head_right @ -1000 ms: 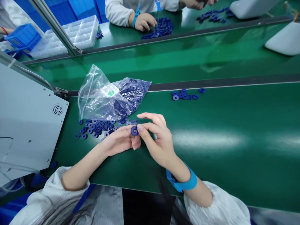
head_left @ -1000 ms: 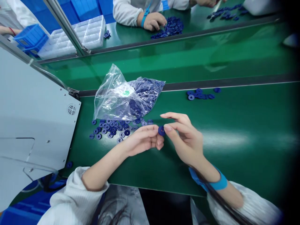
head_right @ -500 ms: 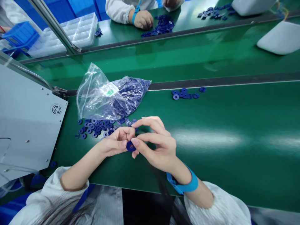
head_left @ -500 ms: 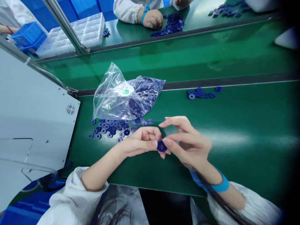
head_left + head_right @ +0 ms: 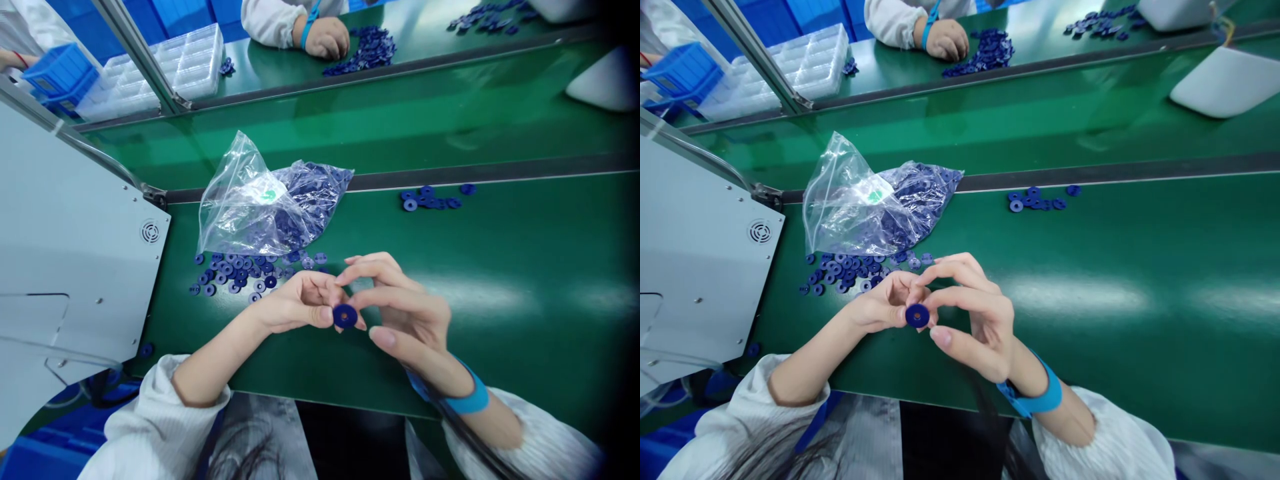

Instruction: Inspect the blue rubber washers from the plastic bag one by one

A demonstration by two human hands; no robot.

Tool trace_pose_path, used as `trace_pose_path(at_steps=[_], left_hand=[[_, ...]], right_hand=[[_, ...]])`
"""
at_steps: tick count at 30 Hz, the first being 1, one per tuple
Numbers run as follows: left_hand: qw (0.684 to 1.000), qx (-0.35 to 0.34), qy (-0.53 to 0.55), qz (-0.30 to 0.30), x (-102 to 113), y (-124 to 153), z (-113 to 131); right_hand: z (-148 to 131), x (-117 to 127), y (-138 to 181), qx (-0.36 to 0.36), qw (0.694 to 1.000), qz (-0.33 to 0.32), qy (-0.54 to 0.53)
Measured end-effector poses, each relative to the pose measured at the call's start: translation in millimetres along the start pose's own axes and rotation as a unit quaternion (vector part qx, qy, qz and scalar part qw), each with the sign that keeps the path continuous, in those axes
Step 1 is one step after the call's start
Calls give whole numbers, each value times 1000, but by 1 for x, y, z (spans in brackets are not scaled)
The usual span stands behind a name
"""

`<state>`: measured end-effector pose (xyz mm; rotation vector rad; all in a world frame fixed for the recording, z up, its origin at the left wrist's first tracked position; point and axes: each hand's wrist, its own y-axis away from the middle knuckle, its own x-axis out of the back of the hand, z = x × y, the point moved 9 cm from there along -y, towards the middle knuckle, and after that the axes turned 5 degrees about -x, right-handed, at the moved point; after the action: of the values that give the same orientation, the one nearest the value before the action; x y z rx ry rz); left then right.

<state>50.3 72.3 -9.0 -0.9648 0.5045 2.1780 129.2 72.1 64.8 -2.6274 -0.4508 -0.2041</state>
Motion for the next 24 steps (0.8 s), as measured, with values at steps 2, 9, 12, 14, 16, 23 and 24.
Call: trace_pose_path(at_steps=[2, 9, 12, 14, 16, 23, 24], left_hand=[[1000, 2, -2, 1, 0, 0, 0], [998, -27, -17, 59, 9, -1, 4], [995, -53, 1, 81, 15, -2, 7], [994, -65, 11, 88, 18, -3, 8], [993, -72, 17, 91, 20, -4, 9], [995, -68, 7, 79, 17, -3, 8], [995, -67, 7, 75, 16, -3, 8]], right_hand=[[-3, -1, -1, 6, 1000, -1, 8], [-4, 0, 0, 87, 991, 63, 75], [-4, 0, 1, 114, 980, 86, 140], [-5, -1, 1, 127, 972, 86, 178], [-5, -4, 1, 130, 967, 79, 203], [1, -6, 2, 101, 980, 45, 168], [2, -6, 2, 97, 982, 41, 155]])
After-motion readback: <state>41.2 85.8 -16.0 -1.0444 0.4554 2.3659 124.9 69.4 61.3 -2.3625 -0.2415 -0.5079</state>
